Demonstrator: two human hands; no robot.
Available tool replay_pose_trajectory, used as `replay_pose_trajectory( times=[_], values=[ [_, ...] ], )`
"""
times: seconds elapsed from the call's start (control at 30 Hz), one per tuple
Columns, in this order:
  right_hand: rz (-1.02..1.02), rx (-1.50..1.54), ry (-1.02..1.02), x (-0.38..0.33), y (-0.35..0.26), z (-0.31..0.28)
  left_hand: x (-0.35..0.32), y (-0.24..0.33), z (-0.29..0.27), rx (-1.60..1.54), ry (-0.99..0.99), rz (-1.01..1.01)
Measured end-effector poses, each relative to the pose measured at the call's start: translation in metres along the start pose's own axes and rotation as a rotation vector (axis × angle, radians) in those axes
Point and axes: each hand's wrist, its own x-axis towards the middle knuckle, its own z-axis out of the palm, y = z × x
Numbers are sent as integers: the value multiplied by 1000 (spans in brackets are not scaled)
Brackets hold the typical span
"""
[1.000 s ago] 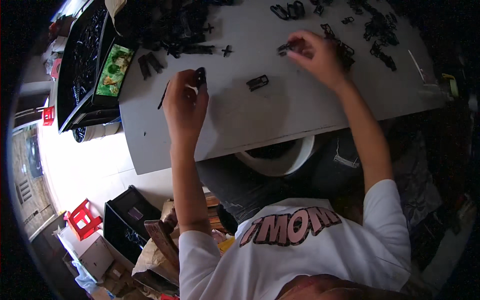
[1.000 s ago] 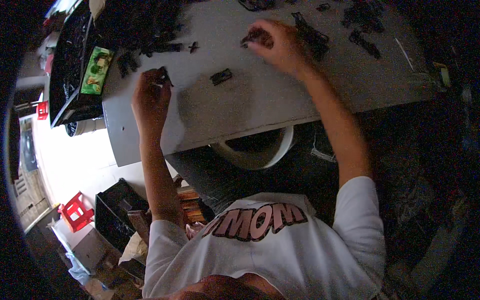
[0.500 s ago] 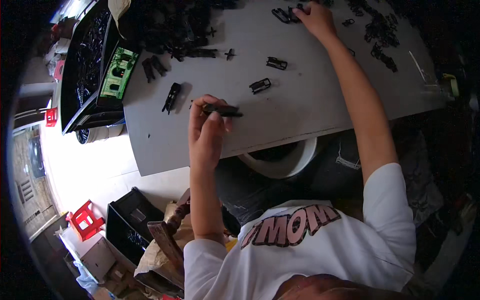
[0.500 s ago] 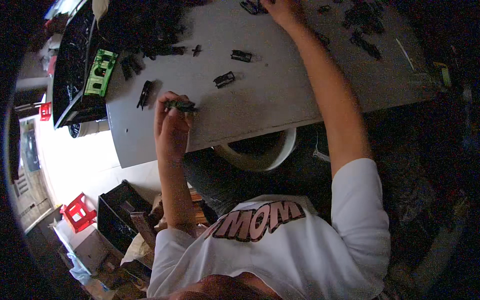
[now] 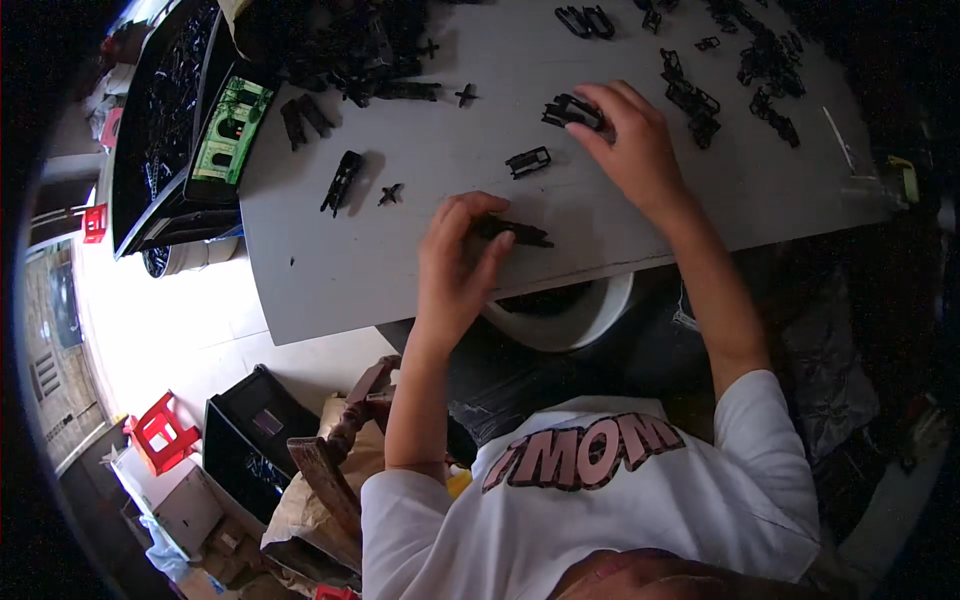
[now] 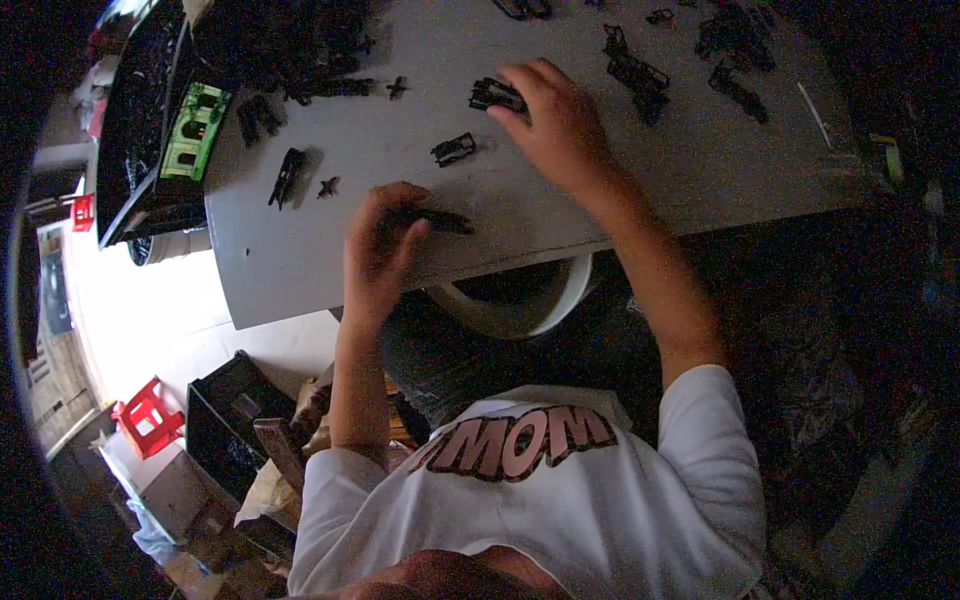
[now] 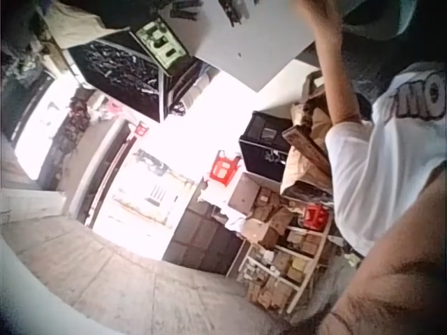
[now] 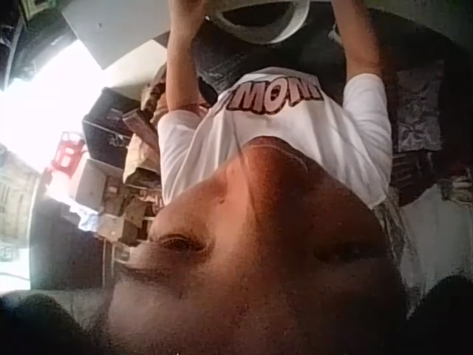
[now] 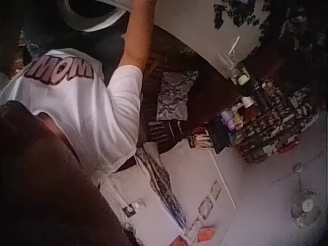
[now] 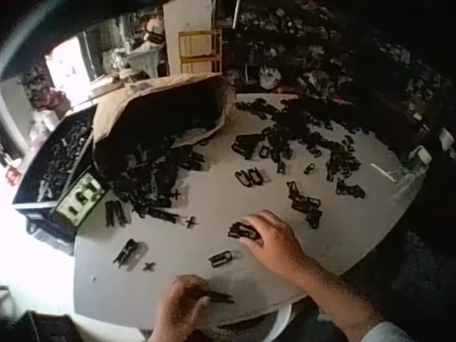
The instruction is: The recorder is joining small black plastic buckles or clips together at a work table.
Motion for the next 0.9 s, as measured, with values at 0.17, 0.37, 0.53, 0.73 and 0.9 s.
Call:
replay_pose_trajectory(
  times=[0.17, 0.37, 0.53, 0.73, 0.9],
  values=[
    [-38, -117, -68, 3, -7, 4, -4, -5, 0, 31, 34, 33],
    [18, -105, -164, 0, -12, 5, -5, 5, 3, -52, 58, -153],
    [-117, 278, -369, -10, -47, -22, 0, 1, 4, -68, 90, -143],
    [-150, 253, -414, -19, -61, -26, 0, 0, 7, -108, 53, -85],
    [-238, 91, -343, -30, -73, -23, -1, 9, 20, 132, 113, -45]
  ],
)
